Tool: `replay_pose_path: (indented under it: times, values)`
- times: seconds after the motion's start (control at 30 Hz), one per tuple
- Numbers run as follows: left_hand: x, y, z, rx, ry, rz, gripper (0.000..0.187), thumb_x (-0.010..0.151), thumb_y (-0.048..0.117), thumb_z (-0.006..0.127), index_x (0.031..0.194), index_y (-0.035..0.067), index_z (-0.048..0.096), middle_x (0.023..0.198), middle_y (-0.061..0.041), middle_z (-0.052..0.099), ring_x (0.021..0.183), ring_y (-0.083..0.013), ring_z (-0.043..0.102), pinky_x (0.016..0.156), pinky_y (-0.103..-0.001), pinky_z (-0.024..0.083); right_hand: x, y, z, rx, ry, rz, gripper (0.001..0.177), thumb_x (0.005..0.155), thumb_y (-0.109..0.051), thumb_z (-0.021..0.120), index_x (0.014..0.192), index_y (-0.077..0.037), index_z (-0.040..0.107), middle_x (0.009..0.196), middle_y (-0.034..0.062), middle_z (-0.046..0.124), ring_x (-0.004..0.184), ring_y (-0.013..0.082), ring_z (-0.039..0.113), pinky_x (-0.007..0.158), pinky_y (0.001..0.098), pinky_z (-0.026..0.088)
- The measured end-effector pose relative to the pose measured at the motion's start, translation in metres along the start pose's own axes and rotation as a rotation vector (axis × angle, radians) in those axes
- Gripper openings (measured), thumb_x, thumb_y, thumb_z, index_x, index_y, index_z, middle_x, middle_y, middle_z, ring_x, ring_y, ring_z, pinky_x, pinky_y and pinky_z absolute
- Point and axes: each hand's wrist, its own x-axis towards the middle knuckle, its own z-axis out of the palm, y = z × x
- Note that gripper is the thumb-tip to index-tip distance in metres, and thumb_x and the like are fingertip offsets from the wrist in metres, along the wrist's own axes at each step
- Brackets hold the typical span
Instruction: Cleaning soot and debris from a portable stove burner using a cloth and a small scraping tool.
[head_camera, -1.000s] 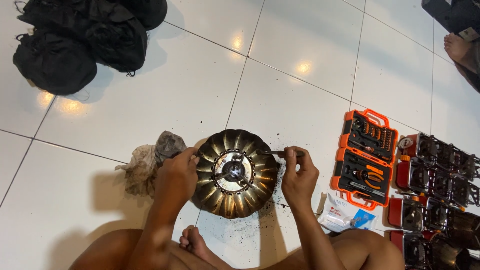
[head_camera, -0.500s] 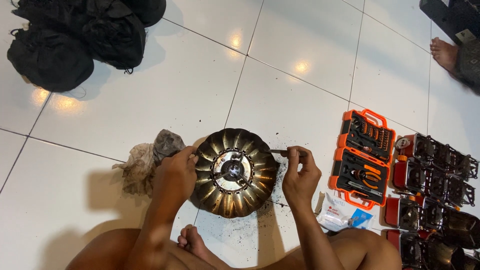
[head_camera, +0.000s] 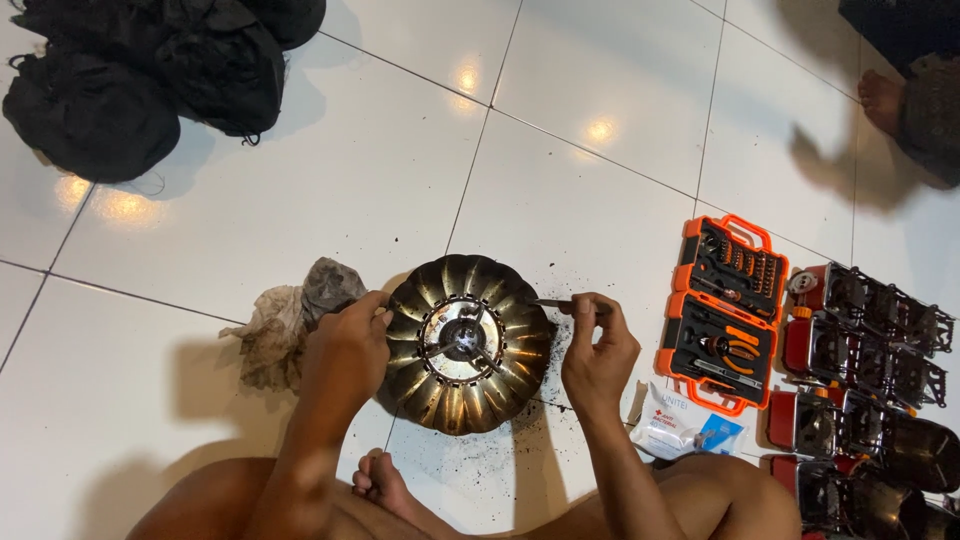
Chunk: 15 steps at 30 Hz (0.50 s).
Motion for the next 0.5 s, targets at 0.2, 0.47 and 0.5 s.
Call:
replay_pose_path:
  times: [0.2,0.47,0.5]
  values:
    - [0.001,-0.001,0.0,0.001,-0.024,-0.042,0.026,0.105,0.019,0.054,0.123,0.012,0.072,0.075,-0.023,0.076,0.038,-0.0252,0.059,0.037,-0.034,0.042,0.001,-0.002,-0.002,0.011,-0.016,0.024,0.019,0.109,-0.01,0.053,0.105,-0.005,0.071,0.086,0.0127,0.078,0.082,0.0246,0.072,0.084,0.0443,0.054]
    - [-0.006,0.016,-0.015,0.025,-0.104,-0.109,0.031,0.106,0.02,0.049,0.127,0.013,0.07,0.086,-0.023,0.078,0.052,-0.0296,0.069,0.045,-0.038,0.051,0.003,-0.007,-0.006,0.037,-0.076,0.073,0.018,0.107,-0.008,0.054,0.104,-0.003,0.071,0.085,0.0138,0.077,0.079,0.0243,0.07,0.08,0.0414,0.055]
    - [-0.006,0.015,-0.014,0.04,-0.119,-0.105,0.031,0.106,0.021,0.05,0.127,0.012,0.07,0.087,-0.024,0.078,0.055,-0.0314,0.071,0.046,-0.039,0.052,0.003,-0.004,-0.009,0.108,-0.053,0.106,0.019,0.108,-0.007,0.051,0.106,-0.002,0.07,0.087,0.0158,0.075,0.083,0.0264,0.069,0.084,0.0426,0.054]
